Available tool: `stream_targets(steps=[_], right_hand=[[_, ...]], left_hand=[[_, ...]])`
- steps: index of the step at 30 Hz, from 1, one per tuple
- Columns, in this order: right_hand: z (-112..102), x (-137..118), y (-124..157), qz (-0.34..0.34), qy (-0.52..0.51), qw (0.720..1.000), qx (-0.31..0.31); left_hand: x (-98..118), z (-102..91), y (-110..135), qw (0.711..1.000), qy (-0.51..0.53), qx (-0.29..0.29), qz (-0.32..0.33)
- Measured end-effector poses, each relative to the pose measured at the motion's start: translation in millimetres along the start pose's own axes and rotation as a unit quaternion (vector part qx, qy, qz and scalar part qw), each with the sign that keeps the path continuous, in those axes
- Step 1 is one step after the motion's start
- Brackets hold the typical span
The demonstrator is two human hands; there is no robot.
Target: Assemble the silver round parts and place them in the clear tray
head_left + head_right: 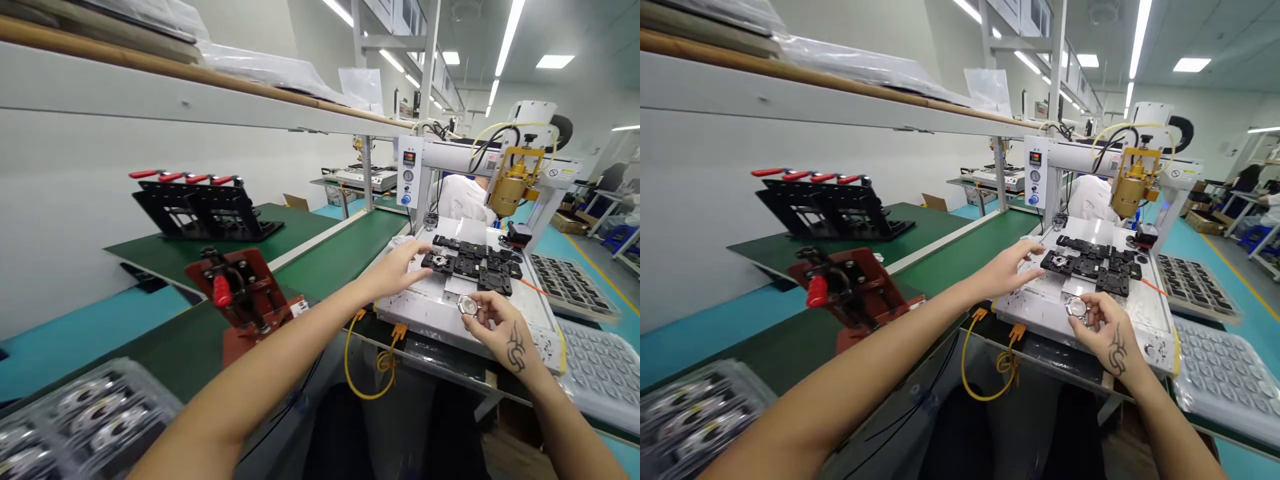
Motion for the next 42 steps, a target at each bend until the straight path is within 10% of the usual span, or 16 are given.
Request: stream_targets(steps=[5, 14, 23, 31, 42], right_hand=[[-45.6, 6.7, 2.0, -0.002, 0.047, 0.998, 0.032], [-80.0, 16.6, 2.3, 0.008, 0.083, 0.993, 0.08], [1.0, 25.6, -90.6, -0.063, 0.149, 0.987, -0.007], [88.0, 47.0, -158.4, -0.059, 0.204, 0.963, -0.165], [96.7, 55.3, -166.4, -0.061, 0.248, 0.939, -0.23]], left_hand=[[-49.2, 40.3, -76.2, 0.988, -0.025, -0.136, -0.065], [-72.2, 64.0, -98.8, 0.973, -0.005, -0.221, -0.061], [-45.7, 25.7, -95.6, 0.994, 0.055, -0.068, -0.061], [-8.0, -29.9, -36.0, 0.979, 0.165, 0.075, -0.088], [-9.2, -55.0, 54.5, 0.972, 0.17, 0.104, -0.125]])
Point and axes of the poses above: each hand's wrist, its own y-axis away from the middle knuckle, its own z-axis out of the palm, x = y × z, the point moved 5 cm from there along -y, towards the middle knuckle, and after that the axes turned 14 degrees about x, right-handed, at the moved point
